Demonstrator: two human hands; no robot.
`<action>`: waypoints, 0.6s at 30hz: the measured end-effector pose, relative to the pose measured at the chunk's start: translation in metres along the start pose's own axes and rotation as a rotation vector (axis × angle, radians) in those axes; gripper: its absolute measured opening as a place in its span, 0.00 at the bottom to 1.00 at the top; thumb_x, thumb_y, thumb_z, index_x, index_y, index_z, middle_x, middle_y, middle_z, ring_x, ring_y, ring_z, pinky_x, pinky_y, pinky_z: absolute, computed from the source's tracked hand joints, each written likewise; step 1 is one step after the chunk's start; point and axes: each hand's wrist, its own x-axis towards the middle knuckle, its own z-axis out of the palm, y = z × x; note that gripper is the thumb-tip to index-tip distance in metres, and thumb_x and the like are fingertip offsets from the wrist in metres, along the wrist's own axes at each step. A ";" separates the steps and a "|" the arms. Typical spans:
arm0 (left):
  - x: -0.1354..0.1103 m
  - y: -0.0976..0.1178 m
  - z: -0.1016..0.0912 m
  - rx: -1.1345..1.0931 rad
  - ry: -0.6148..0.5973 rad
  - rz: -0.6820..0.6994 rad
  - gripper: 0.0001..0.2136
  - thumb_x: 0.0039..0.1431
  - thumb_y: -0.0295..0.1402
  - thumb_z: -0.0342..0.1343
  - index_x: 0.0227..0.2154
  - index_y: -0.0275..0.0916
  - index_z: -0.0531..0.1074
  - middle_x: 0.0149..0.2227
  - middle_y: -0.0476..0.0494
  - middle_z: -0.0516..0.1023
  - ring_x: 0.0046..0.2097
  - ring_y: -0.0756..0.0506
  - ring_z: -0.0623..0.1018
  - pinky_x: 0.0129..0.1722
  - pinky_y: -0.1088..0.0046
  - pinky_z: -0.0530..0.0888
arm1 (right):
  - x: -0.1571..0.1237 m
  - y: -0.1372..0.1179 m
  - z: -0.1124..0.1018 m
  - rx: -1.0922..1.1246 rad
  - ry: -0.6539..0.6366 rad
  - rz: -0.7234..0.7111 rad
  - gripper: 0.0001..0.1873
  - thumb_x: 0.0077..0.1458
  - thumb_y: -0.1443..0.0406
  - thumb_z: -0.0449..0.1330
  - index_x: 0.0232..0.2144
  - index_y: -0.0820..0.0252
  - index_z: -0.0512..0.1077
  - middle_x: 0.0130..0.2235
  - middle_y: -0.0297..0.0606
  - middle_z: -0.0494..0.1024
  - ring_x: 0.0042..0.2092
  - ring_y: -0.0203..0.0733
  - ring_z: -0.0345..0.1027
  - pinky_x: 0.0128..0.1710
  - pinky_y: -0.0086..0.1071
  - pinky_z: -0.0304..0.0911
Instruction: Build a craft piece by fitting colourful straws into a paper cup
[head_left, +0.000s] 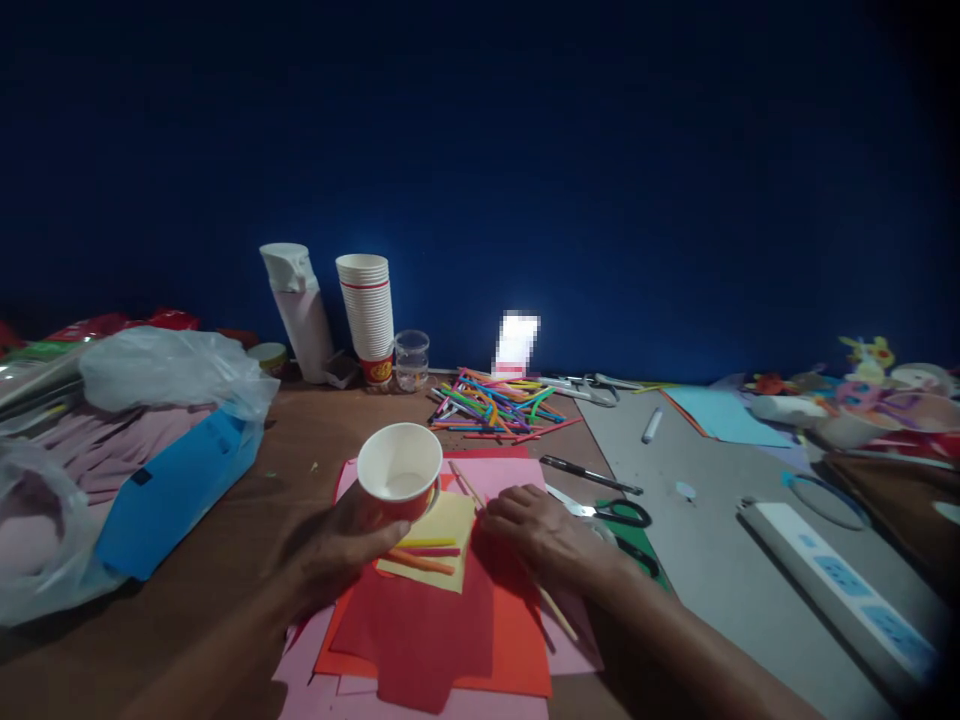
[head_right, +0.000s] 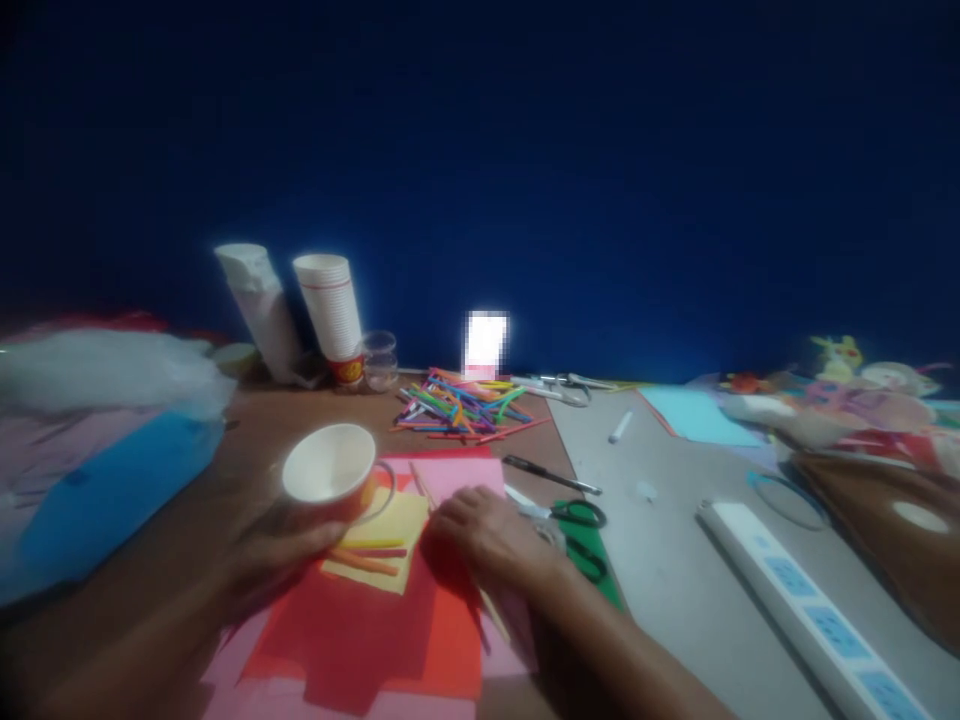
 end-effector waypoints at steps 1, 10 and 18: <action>0.000 0.000 0.000 -0.081 -0.048 -0.060 0.24 0.46 0.30 0.58 0.49 0.38 0.66 0.46 0.36 0.74 0.48 0.37 0.72 0.47 0.59 0.70 | 0.000 -0.001 0.002 -0.004 -0.008 -0.006 0.12 0.60 0.66 0.49 0.46 0.57 0.66 0.38 0.38 0.73 0.42 0.38 0.62 0.42 0.33 0.57; 0.011 0.015 -0.004 -0.112 -0.092 -0.012 0.29 0.34 0.25 0.64 0.46 0.39 0.71 0.42 0.39 0.76 0.49 0.34 0.70 0.47 0.63 0.69 | -0.075 0.059 -0.025 -0.191 0.013 0.447 0.12 0.57 0.70 0.49 0.33 0.58 0.73 0.32 0.40 0.73 0.36 0.40 0.65 0.37 0.32 0.57; 0.006 0.018 0.008 -0.294 -0.197 -0.081 0.30 0.42 0.27 0.61 0.52 0.41 0.64 0.43 0.38 0.74 0.42 0.40 0.74 0.43 0.62 0.70 | -0.125 0.067 -0.017 -0.054 -0.095 0.629 0.20 0.50 0.63 0.54 0.48 0.53 0.66 0.44 0.41 0.70 0.42 0.44 0.67 0.39 0.35 0.60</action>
